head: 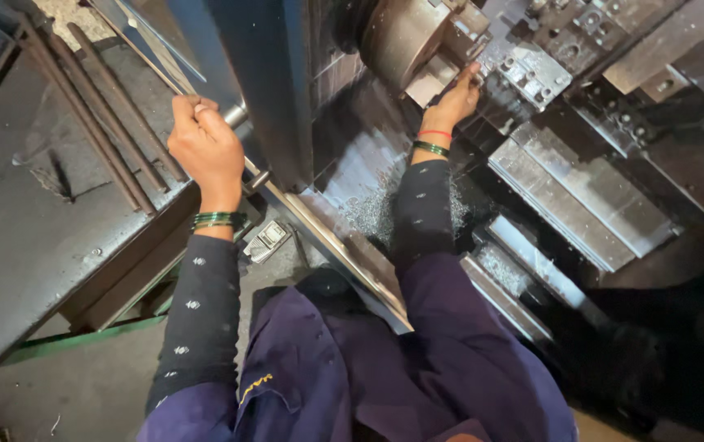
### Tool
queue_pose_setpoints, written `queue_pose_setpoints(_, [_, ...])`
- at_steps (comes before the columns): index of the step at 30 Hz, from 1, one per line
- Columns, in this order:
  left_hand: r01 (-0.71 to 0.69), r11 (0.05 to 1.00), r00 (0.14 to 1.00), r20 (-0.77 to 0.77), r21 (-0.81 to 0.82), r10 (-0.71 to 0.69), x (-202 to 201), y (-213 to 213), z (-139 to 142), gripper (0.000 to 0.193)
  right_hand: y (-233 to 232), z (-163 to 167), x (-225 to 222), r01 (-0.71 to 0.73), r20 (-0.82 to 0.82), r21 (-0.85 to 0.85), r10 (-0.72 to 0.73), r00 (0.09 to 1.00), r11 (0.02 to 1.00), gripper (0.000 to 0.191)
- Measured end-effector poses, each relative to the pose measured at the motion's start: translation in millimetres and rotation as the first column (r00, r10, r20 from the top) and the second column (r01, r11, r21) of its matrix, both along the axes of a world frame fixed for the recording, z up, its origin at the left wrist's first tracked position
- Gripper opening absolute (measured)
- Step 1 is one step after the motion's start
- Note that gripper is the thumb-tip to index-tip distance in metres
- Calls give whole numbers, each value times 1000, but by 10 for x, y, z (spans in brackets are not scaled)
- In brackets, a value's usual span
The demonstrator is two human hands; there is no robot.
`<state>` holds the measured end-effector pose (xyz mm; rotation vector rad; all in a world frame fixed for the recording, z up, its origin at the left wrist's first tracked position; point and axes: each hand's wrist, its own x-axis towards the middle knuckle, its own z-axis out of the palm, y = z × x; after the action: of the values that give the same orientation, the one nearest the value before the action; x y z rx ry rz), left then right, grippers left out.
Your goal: The person operates a lathe machine, adjusting the workpiece and machine controls, then removes small machined metal parts and places them into a bin. They use a hand tool on the parts and wipe a part with a cloth.
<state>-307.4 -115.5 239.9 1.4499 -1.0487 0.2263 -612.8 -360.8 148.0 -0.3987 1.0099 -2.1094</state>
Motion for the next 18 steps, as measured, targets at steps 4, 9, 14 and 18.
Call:
queue_pose_setpoints(4, [-10,1000,999,-41,-23,9,41,-18,-67,13,485,-114,-224,-117,-233,37,123,965,992,31])
queue_pose_setpoints(9, [207,966,963,-143,-157,-229,236,-128,-324,28,1914,-656,-749,-58,-766,192,186,616,980,32])
queue_pose_setpoints(14, [308,950,727,-633,-49,-268,340,-293,-642,36,3740,-643,-1250,151,-992,108,96,85,983,48])
queue_pose_setpoints(18, [391,900,773,-462,-193,-435,220,-213,-714,39,5341,-282,-1542,346,-985,114,60,161,931,25])
